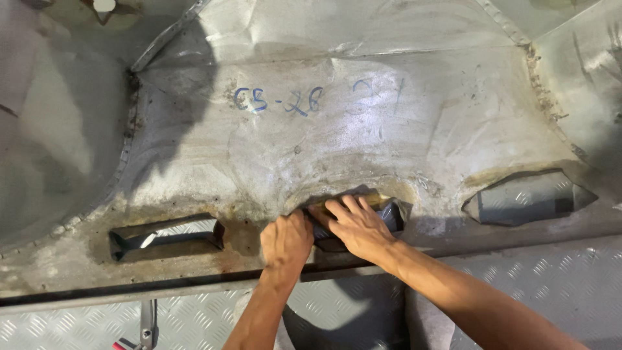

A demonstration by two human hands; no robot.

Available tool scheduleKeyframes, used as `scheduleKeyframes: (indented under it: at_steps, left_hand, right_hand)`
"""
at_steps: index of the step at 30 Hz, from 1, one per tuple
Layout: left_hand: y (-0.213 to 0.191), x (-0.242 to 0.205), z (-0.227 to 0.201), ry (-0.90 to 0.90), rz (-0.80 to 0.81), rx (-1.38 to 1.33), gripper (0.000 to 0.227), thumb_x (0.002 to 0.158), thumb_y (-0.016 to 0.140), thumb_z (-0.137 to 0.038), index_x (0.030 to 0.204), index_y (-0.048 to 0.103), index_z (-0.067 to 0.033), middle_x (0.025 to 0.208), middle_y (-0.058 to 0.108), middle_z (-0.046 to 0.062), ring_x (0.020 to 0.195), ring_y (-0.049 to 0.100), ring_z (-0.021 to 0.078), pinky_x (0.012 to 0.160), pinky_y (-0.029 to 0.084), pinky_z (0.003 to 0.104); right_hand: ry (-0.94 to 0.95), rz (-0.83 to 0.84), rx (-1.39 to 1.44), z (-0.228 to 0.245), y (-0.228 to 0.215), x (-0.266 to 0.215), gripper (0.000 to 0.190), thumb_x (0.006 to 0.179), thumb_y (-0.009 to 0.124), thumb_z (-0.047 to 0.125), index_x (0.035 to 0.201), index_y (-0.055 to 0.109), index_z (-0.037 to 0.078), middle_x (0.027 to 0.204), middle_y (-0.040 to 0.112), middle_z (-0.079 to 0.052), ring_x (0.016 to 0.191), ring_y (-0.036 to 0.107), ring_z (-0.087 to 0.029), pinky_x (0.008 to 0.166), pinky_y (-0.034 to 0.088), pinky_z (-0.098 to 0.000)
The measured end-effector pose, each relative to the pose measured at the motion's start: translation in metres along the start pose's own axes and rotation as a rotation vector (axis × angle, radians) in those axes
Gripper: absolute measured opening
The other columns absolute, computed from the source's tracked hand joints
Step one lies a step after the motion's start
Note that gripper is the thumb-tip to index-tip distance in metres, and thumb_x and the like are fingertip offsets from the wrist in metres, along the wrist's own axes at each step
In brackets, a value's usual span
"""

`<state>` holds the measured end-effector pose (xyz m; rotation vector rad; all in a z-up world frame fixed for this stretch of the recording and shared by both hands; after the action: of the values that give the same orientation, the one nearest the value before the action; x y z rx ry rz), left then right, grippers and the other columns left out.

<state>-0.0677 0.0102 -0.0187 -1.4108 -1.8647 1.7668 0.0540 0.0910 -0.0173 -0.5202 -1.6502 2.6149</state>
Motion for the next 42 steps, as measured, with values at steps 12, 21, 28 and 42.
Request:
scheduleKeyframes:
  at_steps: [12, 21, 28, 42]
  left_hand:
    - [0.011, -0.008, -0.009, -0.034, -0.1, -0.085, 0.03, 0.1, 0.054, -0.032, 0.083, 0.068, -0.0109, 0.07, 0.072, 0.02, 0.062, 0.072, 0.0405, 0.056, 0.058, 0.05]
    - [-0.007, -0.065, -0.018, 0.044, -0.074, -0.275, 0.033, 0.096, 0.064, -0.029, 0.112, 0.066, -0.0006, 0.114, 0.063, 0.022, 0.105, 0.059, 0.0387, 0.092, 0.049, 0.048]
    - [-0.012, -0.089, -0.015, 0.249, -0.239, -0.226, 0.037, 0.093, 0.064, -0.023, 0.123, 0.068, -0.0013, 0.127, 0.065, 0.013, 0.101, 0.062, 0.0305, 0.082, 0.048, 0.044]
    - [-0.017, -0.082, 0.016, 0.186, -0.317, -0.096, 0.045, 0.092, 0.063, -0.025, 0.134, 0.067, -0.0132, 0.113, 0.063, 0.008, 0.095, 0.058, 0.0274, 0.076, 0.045, 0.044]
  right_hand:
    - [-0.013, 0.155, -0.087, 0.0, 0.0, 0.003, 0.032, 0.092, 0.059, 0.014, 0.121, 0.071, 0.008, 0.136, 0.054, -0.005, 0.121, 0.048, -0.027, 0.103, 0.04, -0.0453]
    - [0.144, -0.309, 0.18, 0.006, -0.04, 0.002, 0.034, 0.093, 0.068, 0.027, 0.12, 0.073, 0.006, 0.106, 0.068, -0.011, 0.097, 0.061, -0.029, 0.085, 0.047, -0.0476]
    - [0.445, 0.212, 0.415, 0.025, -0.008, 0.037, 0.036, 0.105, 0.06, 0.04, 0.105, 0.07, 0.005, 0.074, 0.073, -0.012, 0.062, 0.07, -0.024, 0.061, 0.059, -0.0406]
    - [0.401, -0.107, 0.779, 0.011, 0.025, 0.039, 0.028, 0.098, 0.061, 0.018, 0.113, 0.067, -0.004, 0.105, 0.073, -0.024, 0.094, 0.071, -0.033, 0.085, 0.055, -0.0454]
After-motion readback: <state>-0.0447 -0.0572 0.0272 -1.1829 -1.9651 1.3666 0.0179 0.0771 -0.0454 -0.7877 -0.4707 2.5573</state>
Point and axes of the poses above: each hand's wrist, its own x-axis towards the middle knuckle, its own y-axis out of the palm, z = x × y, the point moved 6 cm from there along x, towards the middle knuckle
